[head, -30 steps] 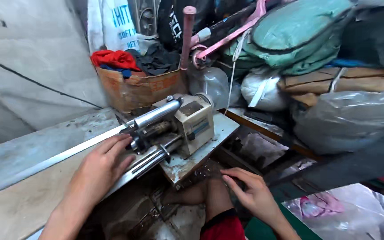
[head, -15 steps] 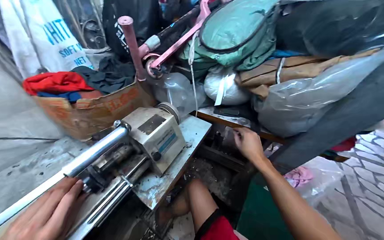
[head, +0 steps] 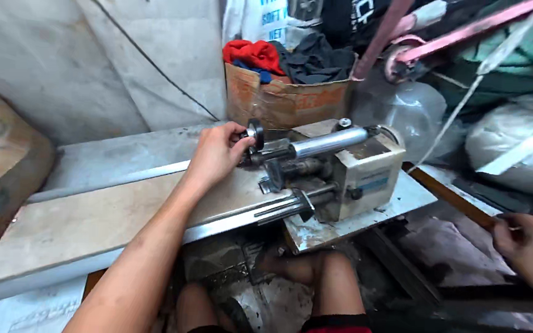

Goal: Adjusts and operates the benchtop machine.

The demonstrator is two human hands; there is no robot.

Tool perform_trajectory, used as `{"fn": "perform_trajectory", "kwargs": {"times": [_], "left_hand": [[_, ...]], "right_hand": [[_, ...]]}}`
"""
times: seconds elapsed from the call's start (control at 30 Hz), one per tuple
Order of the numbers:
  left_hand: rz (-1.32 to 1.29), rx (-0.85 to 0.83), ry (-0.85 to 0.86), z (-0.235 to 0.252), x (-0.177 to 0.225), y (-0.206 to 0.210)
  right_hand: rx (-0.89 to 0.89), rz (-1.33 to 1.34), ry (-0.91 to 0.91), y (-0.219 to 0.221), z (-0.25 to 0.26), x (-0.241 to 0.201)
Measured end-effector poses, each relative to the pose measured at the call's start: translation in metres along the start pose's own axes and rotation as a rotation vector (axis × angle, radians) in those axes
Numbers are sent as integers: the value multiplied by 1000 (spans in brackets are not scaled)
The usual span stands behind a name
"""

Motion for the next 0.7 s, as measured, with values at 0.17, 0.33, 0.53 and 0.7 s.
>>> {"fn": "perform_trajectory", "kwargs": {"times": [0.17, 0.33, 0.53, 0.7], "left_hand": [[-79, -176, -209, 18, -17, 4], [-59, -244, -262, 23, -15, 2], [34, -308, -228, 25, -3, -4], [83, -335, -193, 22, 8, -9]], "right_hand": [[118, 348, -603, -63, -52, -235], [189, 321, -926, -85, -41, -396], [18, -205, -939, -52, 16, -476], [-146, -451, -935, -45, 39, -494]]}}
Point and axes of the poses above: each hand's wrist, its own z-axis towards the middle knuckle, its own y-axis out of the palm, x = y × z, the point moved 7 cm from there along z, towards the middle knuckle, and after that the axes turned 6 degrees about -x, right-handed, at the moved point
